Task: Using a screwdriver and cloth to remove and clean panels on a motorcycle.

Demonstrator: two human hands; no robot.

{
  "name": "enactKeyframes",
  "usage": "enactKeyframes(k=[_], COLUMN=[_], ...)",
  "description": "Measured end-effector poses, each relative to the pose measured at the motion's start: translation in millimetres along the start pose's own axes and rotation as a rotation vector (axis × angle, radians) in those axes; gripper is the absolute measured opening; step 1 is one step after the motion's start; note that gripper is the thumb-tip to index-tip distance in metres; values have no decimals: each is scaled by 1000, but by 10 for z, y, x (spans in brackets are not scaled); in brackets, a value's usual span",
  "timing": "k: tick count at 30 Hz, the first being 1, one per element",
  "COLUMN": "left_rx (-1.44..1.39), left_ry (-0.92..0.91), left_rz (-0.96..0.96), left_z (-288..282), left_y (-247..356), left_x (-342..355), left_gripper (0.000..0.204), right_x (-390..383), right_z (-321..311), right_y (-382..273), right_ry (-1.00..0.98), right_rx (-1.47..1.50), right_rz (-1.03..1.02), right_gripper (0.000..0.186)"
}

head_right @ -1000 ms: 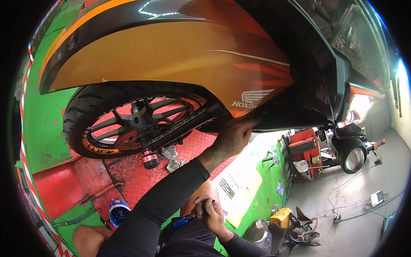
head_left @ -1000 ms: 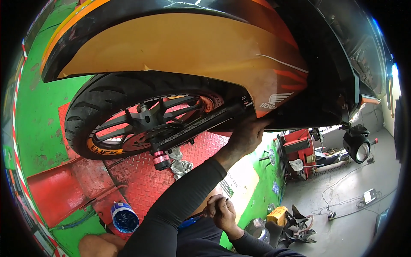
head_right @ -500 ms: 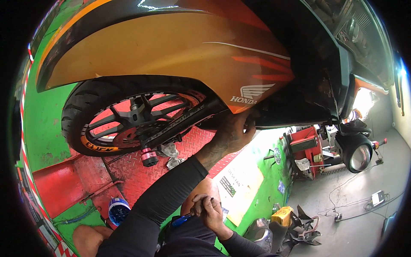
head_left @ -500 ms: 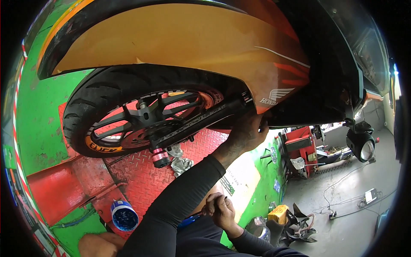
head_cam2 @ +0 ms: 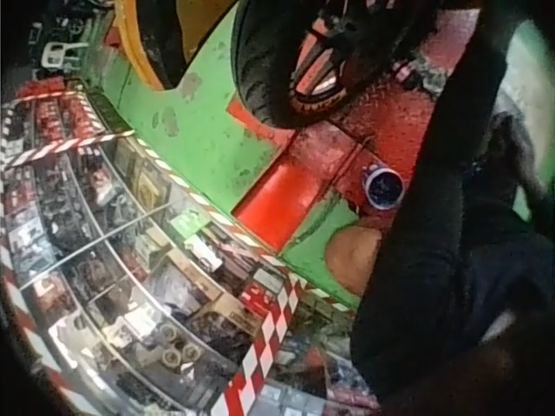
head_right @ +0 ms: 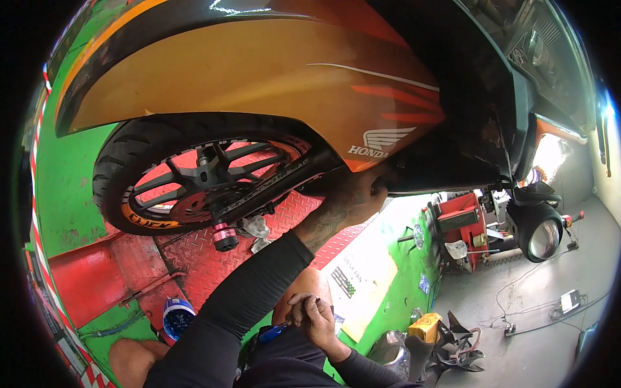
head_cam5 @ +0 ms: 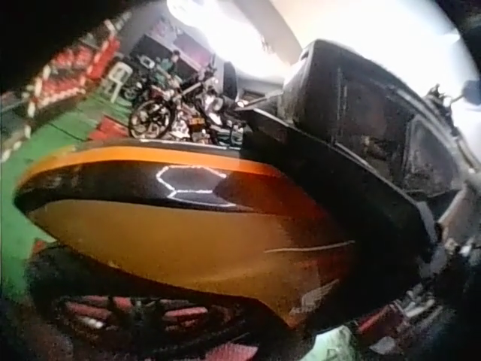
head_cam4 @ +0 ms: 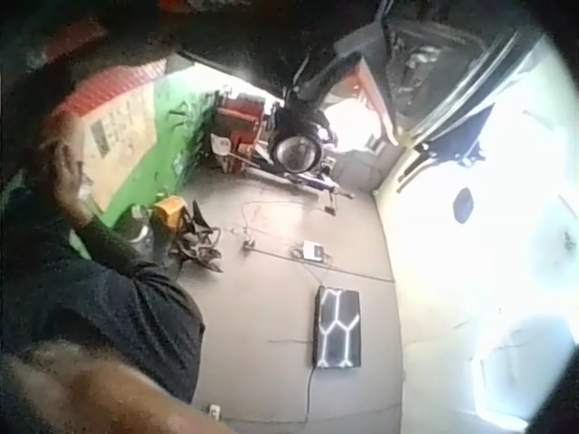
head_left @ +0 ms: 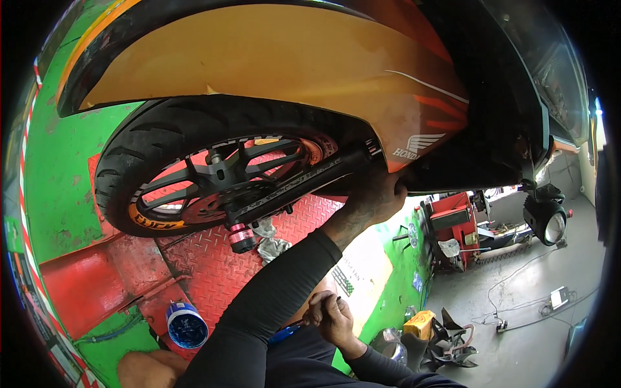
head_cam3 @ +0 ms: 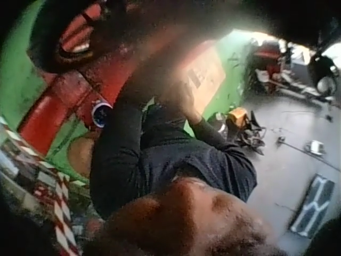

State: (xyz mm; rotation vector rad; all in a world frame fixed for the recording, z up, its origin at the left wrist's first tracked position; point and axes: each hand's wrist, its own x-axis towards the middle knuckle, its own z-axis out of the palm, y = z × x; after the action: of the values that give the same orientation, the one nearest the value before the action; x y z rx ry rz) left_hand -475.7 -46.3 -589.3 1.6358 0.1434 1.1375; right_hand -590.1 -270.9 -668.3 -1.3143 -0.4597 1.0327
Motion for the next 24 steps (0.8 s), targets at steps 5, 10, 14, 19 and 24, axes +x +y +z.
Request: enactKeyframes(k=[5, 10, 14, 19, 24], left_rx=[85, -242, -182, -542, -178], left_ry=[163, 125, -37, 172, 75], left_rz=[82, -18, -149, -81, 21], left_z=[72, 162, 150, 218, 167], left_y=[-42, -81, -32, -8, -98], left_x=[-24, 1, -47, 28, -109], left_gripper=[25, 22, 22, 18, 26], right_x=[1, -5, 3, -15, -7], right_z=[-4, -3, 6, 15, -8], right_y=[42, 69, 34, 61, 78], right_ry=[-4, -3, -12, -2, -7], right_rx=[28, 9, 36, 35, 35], right_rz=[16, 21, 14, 24, 20], right_gripper=[49, 49, 49, 48, 48])
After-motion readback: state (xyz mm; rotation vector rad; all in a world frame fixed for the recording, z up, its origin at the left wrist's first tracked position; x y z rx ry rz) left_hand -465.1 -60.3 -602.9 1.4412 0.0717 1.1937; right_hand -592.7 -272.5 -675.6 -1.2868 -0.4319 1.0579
